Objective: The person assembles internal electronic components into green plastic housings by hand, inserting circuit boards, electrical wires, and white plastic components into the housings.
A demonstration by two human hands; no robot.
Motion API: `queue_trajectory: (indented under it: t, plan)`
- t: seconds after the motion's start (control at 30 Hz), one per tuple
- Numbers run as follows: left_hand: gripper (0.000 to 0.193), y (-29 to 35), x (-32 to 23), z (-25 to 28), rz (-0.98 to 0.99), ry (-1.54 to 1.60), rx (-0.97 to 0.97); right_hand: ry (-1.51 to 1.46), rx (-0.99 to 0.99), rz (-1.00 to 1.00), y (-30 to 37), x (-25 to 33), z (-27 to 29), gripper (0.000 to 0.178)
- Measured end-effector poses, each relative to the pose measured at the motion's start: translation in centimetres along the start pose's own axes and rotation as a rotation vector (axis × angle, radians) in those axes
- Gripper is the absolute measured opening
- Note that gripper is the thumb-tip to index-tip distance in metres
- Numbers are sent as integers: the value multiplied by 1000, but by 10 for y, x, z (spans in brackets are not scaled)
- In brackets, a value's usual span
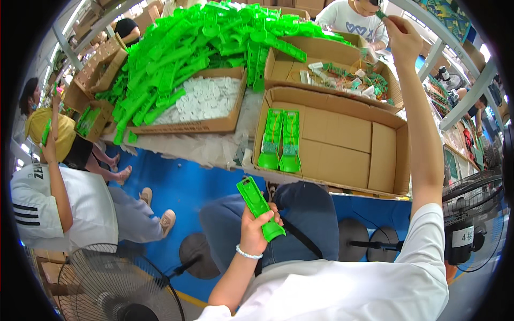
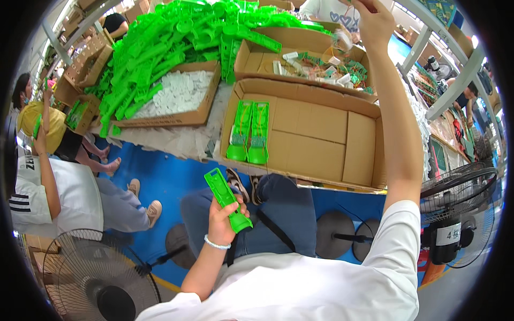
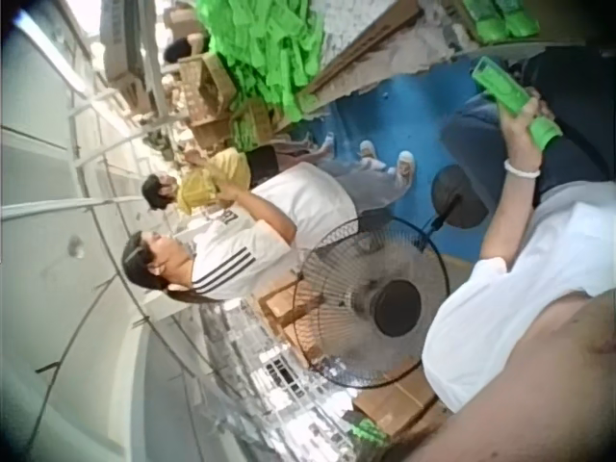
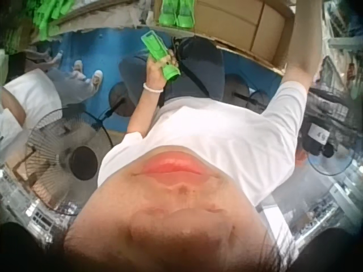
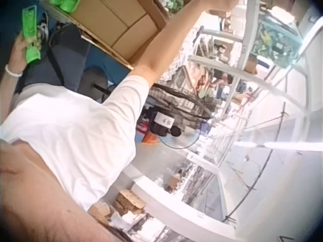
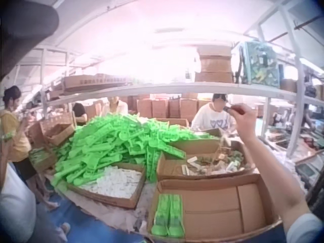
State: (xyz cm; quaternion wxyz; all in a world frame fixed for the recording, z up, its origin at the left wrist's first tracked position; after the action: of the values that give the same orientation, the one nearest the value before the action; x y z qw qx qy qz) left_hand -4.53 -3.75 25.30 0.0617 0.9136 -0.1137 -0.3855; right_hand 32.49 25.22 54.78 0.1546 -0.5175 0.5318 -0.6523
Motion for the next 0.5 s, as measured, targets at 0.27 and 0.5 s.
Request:
queue_trajectory:
  t: [0.27,0.5]
  plan:
    - [57,0,-2,-6,-29,-43,1,149,63,4,4,9,-13,18]
    - [60,0,3,-14,-63,-23,9,21,56,227,6,60,-17,17]
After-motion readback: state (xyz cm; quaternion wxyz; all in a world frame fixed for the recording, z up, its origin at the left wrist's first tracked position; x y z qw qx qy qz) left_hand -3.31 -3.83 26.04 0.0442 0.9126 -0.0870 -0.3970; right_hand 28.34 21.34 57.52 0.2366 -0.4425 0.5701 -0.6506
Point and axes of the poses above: each hand's wrist, its own y-axis away from the middle knuckle, its own z-axis out of the back of the hand, x = y × z, the point moved 3 cm from there along -y, towards the middle knuckle, and after that the axes turned 9 degrees about -y, right-handed, at the moved point
